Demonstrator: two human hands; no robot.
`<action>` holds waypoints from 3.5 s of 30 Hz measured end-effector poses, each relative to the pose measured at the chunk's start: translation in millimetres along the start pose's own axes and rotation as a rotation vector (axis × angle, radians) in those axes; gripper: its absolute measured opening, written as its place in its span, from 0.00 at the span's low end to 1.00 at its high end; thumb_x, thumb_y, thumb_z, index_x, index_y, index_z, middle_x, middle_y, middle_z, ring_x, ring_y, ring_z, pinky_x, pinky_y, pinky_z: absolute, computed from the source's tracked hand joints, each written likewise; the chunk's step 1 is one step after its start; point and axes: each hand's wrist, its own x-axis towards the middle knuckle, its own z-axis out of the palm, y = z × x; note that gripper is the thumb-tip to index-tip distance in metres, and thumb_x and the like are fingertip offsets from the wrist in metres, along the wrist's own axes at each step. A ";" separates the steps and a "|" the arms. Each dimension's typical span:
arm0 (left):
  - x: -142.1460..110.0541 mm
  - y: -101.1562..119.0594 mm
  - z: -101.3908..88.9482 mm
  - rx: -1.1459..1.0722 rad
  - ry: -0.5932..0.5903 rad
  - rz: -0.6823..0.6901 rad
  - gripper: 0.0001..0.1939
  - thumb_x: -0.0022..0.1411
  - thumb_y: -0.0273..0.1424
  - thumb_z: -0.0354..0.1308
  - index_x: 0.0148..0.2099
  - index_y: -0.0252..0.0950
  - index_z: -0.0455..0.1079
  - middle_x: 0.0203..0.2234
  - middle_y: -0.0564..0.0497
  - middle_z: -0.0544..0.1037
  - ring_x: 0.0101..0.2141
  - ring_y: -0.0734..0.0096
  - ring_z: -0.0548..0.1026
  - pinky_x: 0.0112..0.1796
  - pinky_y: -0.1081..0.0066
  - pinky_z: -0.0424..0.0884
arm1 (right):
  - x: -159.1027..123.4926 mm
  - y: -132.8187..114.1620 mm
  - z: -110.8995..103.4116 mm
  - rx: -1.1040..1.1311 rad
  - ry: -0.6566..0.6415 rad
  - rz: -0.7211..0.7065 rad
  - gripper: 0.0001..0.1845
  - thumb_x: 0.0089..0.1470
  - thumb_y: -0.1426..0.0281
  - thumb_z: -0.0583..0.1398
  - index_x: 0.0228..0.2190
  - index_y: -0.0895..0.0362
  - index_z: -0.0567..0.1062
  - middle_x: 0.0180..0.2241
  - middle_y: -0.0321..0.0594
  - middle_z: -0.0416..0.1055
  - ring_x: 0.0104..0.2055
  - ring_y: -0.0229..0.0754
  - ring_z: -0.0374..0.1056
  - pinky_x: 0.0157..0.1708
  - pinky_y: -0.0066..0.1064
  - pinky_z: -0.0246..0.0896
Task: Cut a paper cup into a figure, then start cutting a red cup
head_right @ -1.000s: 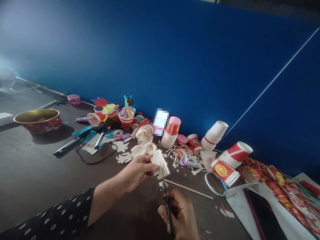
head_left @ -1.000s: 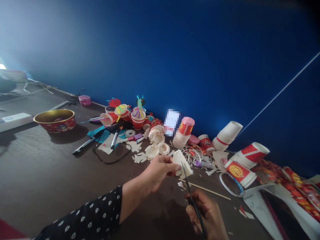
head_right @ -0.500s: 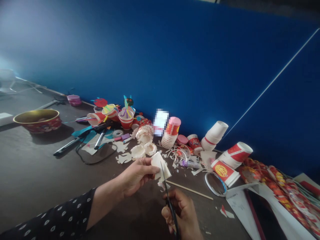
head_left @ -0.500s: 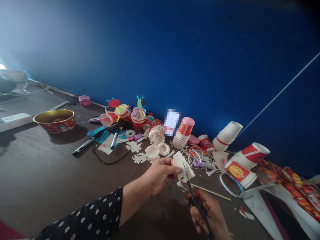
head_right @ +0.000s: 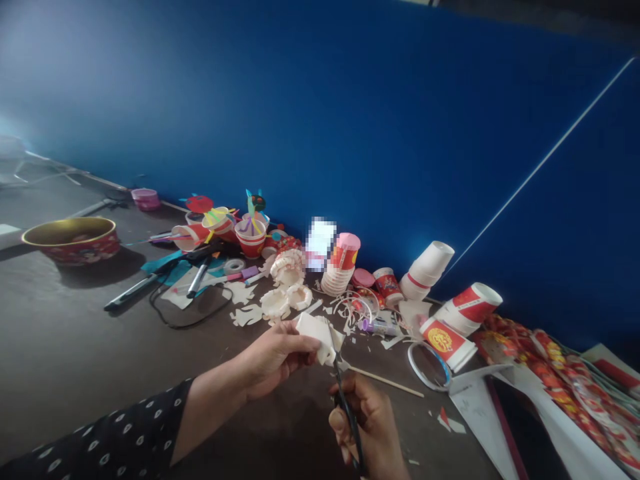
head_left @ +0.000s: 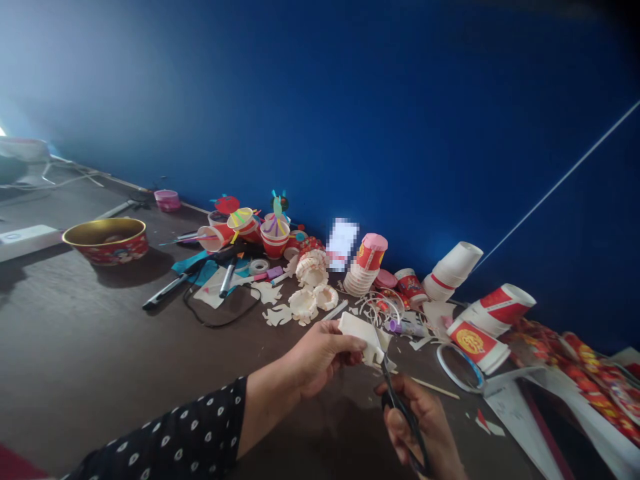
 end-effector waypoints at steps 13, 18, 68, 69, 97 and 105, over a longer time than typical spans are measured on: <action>0.2 7.0 -4.5 0.186 -0.008 0.021 0.09 0.39 0.29 0.65 0.25 0.31 0.68 0.20 0.52 0.73 0.22 0.78 0.68 0.27 0.75 0.60 | -0.9 -2.8 -2.8 0.018 0.006 0.000 0.26 0.32 0.50 0.64 0.27 0.58 0.69 0.13 0.25 0.57 0.11 0.24 0.45 0.08 0.16 0.42; -4.6 1.8 4.1 0.091 -0.026 -0.049 0.12 0.35 0.27 0.65 0.20 0.32 0.64 0.16 0.53 0.70 0.19 0.78 0.66 0.24 0.75 0.60 | -2.9 -3.3 -2.4 0.023 0.012 0.002 0.28 0.32 0.47 0.64 0.27 0.57 0.68 0.12 0.26 0.57 0.10 0.24 0.44 0.08 0.16 0.40; -12.9 -24.1 11.0 0.041 0.003 -0.137 0.14 0.36 0.29 0.67 0.17 0.32 0.61 0.12 0.56 0.65 0.16 0.81 0.60 0.22 0.75 0.51 | -10.5 14.2 12.1 0.044 0.052 -0.043 0.25 0.39 0.49 0.61 0.31 0.56 0.69 0.10 0.25 0.55 0.10 0.25 0.44 0.09 0.17 0.40; -12.6 -24.1 10.7 0.039 0.004 -0.136 0.14 0.36 0.29 0.67 0.17 0.32 0.61 0.12 0.56 0.65 0.16 0.81 0.61 0.22 0.75 0.52 | -10.4 14.0 12.1 0.040 0.069 -0.051 0.24 0.39 0.49 0.61 0.30 0.56 0.69 0.10 0.25 0.55 0.10 0.25 0.44 0.09 0.17 0.40; -4.6 -0.5 3.5 0.111 0.055 0.045 0.11 0.38 0.26 0.63 0.24 0.33 0.63 0.19 0.55 0.71 0.21 0.79 0.67 0.26 0.77 0.58 | 3.4 13.2 3.7 0.102 0.036 -0.147 0.22 0.40 0.53 0.63 0.30 0.57 0.70 0.12 0.28 0.60 0.12 0.28 0.50 0.11 0.19 0.44; -2.7 -1.3 2.3 0.119 0.061 0.032 0.09 0.38 0.26 0.63 0.23 0.31 0.66 0.19 0.54 0.70 0.20 0.81 0.64 0.26 0.77 0.56 | 1.3 9.9 3.8 0.133 0.025 -0.145 0.23 0.39 0.52 0.63 0.31 0.57 0.69 0.14 0.29 0.61 0.13 0.28 0.50 0.12 0.19 0.45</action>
